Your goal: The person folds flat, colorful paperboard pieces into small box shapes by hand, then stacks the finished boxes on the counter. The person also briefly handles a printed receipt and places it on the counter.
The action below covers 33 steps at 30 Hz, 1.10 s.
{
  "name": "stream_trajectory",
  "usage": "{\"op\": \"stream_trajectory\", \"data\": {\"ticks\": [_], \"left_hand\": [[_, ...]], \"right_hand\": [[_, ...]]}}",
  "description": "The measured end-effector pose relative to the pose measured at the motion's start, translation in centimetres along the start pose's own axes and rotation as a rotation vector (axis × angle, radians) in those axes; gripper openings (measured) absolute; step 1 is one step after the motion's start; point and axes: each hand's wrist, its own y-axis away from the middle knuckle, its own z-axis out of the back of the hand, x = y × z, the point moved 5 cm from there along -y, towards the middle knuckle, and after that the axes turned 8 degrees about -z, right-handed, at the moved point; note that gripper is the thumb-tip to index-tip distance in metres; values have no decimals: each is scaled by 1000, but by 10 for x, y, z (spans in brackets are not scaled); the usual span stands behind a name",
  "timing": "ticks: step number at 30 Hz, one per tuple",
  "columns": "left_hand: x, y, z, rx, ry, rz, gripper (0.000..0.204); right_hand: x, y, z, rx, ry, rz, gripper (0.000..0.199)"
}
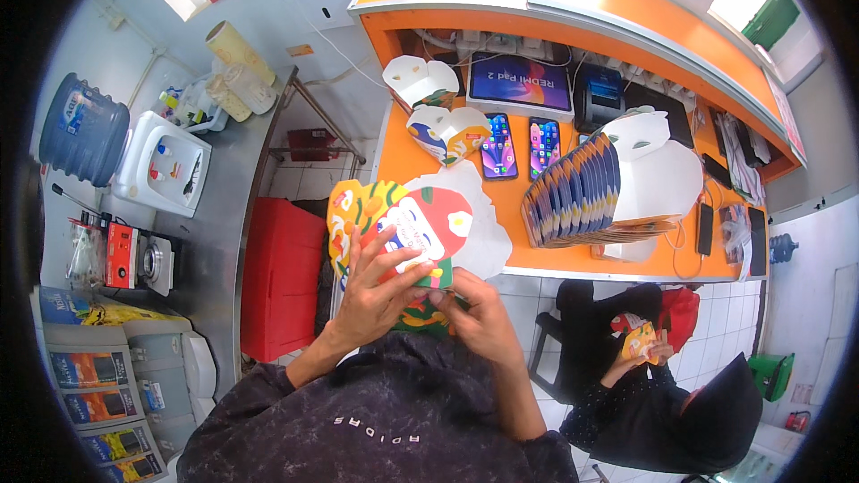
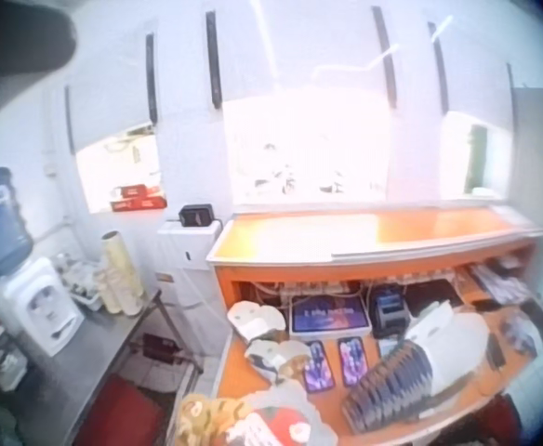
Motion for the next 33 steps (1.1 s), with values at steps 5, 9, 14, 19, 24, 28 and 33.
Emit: {"op": "stream_trajectory", "data": {"ticks": [5,9,14,19,24,28,33], "left_hand": [[6,0,7,-77,109,23,27],[6,-7,7,25,229,-13,25],[2,-2,7,-228,170,247,35],[-41,36,7,-246,258,27,46],[-13,41,-37,-301,1144,570,75],[10,32,-32,-256,1399,788,45],[21,23,-8,-111,1594,766,32]], "right_hand": [[27,11,7,-512,288,332,28],[43,18,2,-584,715,539,26],[35,14,19,-627,634,551,27],[10,14,34,-910,288,548,26],[7,16,17,-848,321,489,39],[16,13,1,-600,345,494,38],[27,18,20,-190,270,502,38]]}}
